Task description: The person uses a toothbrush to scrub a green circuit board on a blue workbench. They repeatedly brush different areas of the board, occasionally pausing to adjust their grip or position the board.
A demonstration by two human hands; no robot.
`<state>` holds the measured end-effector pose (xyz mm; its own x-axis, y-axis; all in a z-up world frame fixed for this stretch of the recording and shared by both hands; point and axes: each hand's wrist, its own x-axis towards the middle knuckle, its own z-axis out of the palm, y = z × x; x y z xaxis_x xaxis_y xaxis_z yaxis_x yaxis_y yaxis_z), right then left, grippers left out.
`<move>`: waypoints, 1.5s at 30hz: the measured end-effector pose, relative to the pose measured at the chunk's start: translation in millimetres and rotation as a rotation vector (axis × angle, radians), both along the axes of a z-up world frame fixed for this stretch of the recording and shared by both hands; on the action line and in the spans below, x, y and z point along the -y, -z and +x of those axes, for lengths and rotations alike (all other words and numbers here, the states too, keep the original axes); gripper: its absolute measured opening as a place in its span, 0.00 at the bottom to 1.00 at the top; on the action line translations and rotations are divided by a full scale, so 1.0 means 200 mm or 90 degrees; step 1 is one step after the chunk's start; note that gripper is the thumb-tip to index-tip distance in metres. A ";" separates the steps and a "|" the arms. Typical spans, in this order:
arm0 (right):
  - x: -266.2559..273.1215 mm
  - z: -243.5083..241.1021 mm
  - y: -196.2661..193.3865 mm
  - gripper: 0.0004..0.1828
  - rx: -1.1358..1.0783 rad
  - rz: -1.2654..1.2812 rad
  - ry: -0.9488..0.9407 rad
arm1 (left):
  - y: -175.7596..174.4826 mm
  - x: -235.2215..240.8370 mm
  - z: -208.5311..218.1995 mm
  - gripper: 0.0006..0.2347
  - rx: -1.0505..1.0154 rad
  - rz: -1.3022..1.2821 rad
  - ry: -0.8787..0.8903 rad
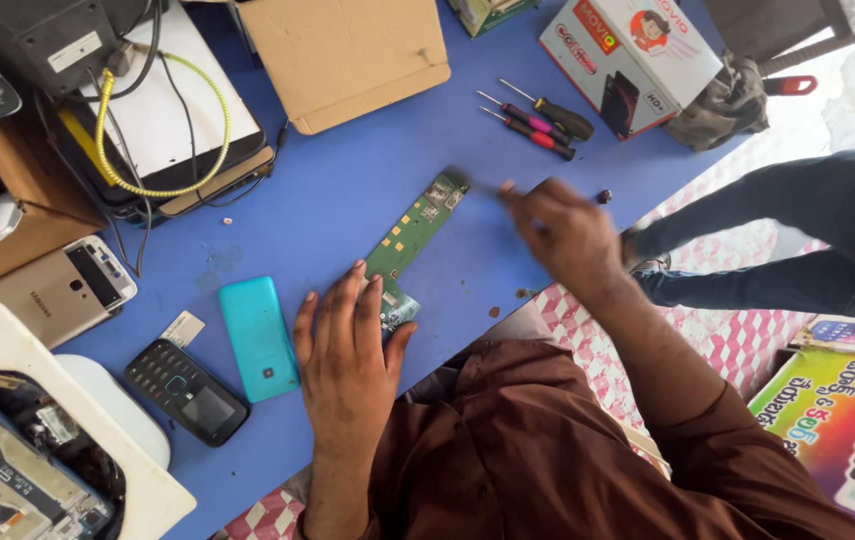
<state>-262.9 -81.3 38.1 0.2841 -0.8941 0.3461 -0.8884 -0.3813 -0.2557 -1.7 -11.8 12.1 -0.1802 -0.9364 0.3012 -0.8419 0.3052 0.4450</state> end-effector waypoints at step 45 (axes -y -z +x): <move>0.18 0.03 0.20 0.17 0.308 0.046 -0.097 | 0.01 0.04 -0.03 0.21 -0.024 -0.001 -0.002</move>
